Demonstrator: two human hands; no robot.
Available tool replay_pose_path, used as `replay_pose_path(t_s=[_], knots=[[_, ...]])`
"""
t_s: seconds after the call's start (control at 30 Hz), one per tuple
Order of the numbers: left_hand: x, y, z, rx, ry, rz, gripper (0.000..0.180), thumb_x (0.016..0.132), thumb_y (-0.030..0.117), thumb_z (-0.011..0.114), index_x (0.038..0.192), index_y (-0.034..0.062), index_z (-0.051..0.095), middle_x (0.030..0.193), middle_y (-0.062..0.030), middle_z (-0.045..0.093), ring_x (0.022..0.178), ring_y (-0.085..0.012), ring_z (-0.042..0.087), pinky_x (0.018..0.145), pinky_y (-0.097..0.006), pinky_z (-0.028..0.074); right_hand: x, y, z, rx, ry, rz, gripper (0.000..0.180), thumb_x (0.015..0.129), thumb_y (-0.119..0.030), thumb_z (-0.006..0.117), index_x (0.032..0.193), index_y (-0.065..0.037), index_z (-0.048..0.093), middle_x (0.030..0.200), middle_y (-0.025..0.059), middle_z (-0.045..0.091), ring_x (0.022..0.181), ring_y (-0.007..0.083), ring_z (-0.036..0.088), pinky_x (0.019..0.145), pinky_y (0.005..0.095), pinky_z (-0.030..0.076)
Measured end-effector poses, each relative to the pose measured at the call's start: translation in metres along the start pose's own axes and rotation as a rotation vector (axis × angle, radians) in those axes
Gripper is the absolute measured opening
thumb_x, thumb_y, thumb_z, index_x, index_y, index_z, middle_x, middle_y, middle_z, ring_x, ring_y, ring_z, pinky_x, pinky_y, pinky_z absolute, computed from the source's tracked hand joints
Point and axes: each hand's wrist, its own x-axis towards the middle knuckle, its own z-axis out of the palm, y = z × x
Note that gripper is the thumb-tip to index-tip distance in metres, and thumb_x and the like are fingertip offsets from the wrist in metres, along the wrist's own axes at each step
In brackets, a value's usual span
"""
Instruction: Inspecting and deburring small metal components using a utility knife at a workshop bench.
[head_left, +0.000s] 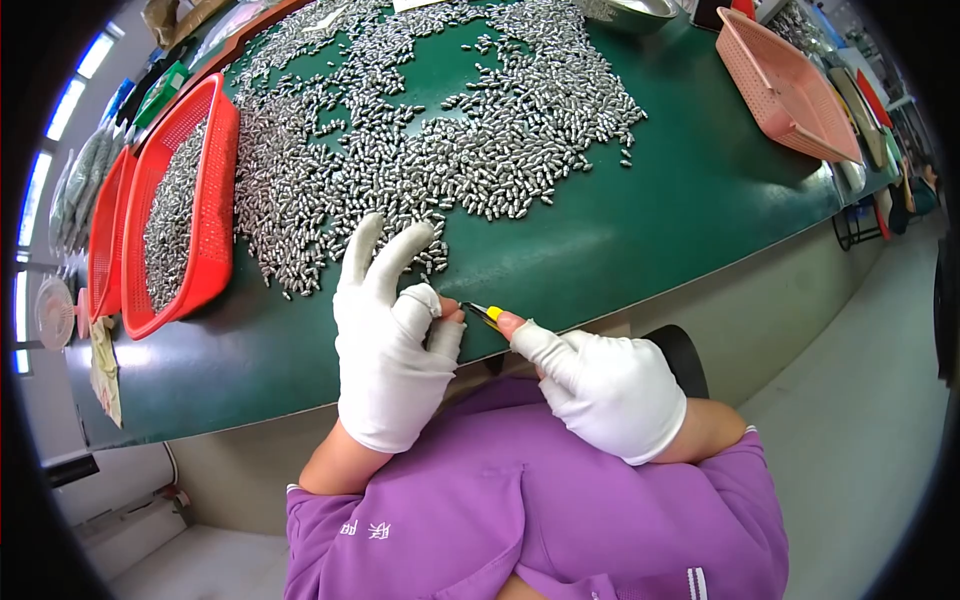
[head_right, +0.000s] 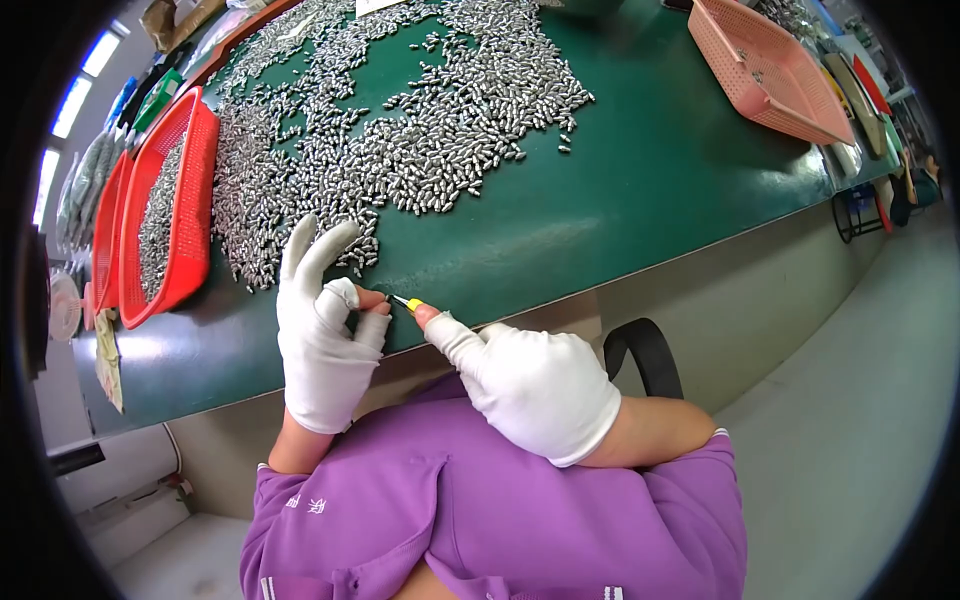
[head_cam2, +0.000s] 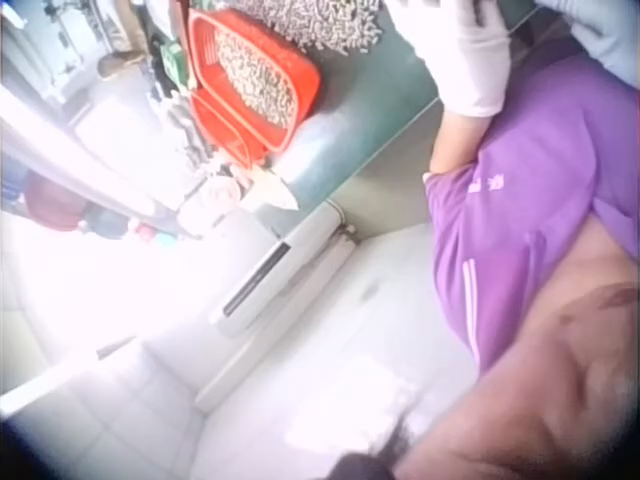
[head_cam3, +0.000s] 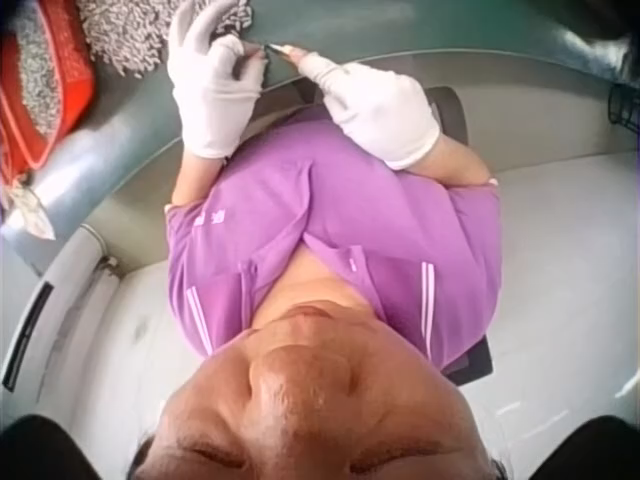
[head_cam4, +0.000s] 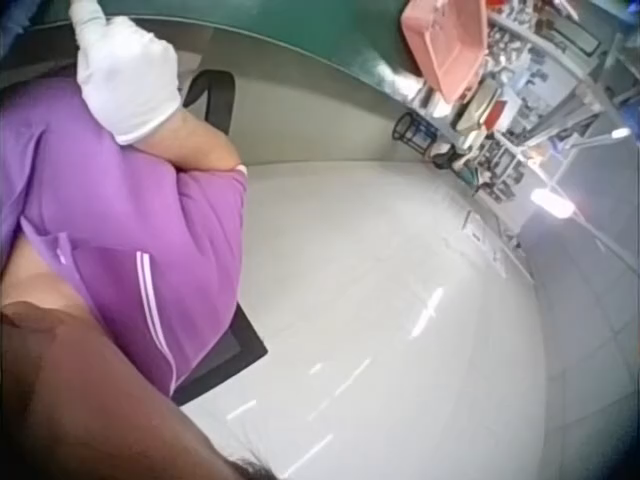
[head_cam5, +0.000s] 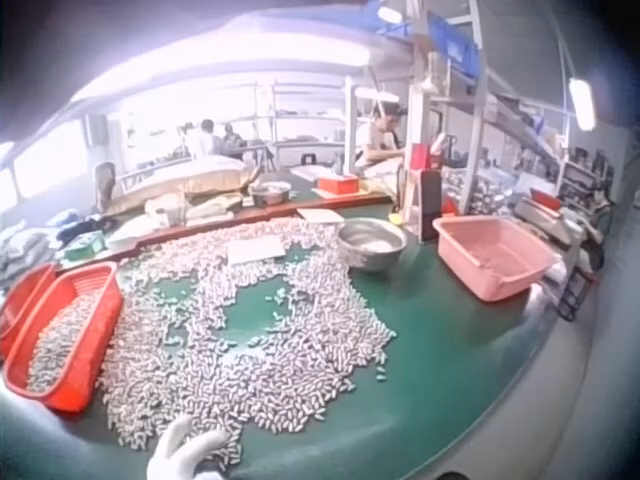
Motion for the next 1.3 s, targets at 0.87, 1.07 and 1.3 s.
replay_pose_path(t_s=[0.87, 1.07, 1.3], knots=[[0.003, -0.004, -0.001, -0.042, -0.003, 0.021, 0.023, 0.06, -0.002, 0.074, 0.068, 0.0024, 0.053, 0.117, -0.0144, 0.059, 0.119, -0.0506, 0.046, 0.087, -0.053, 0.044, 0.01, 0.007, -0.01, 0.111, -0.195, 0.018, 0.058, 0.079, -0.009, 0.06, 0.136, -0.018, 0.054, 0.06, 0.0022, 0.05, 0.047, 0.0175, 0.053, 0.042, 0.0315, 0.047], [0.001, -0.004, -0.001, -0.043, -0.018, -0.031, 0.024, 0.06, -0.002, 0.075, 0.068, 0.0037, 0.053, 0.116, -0.013, 0.059, 0.119, -0.0501, 0.046, 0.087, -0.052, 0.045, 0.007, 0.006, -0.007, 0.108, -0.197, 0.039, 0.058, 0.079, -0.01, 0.061, 0.136, -0.019, 0.053, 0.059, 0.0023, 0.048, 0.045, 0.0176, 0.052, 0.04, 0.0318, 0.046], [0.002, -0.005, 0.0, -0.051, -0.019, -0.021, 0.025, 0.059, -0.002, 0.075, 0.068, 0.0043, 0.052, 0.115, -0.0123, 0.059, 0.119, -0.0497, 0.046, 0.085, -0.051, 0.046, 0.013, 0.008, -0.011, 0.09, -0.199, 0.001, 0.056, 0.081, -0.012, 0.059, 0.136, -0.019, 0.053, 0.058, 0.0017, 0.046, 0.043, 0.0169, 0.051, 0.039, 0.0308, 0.045]])
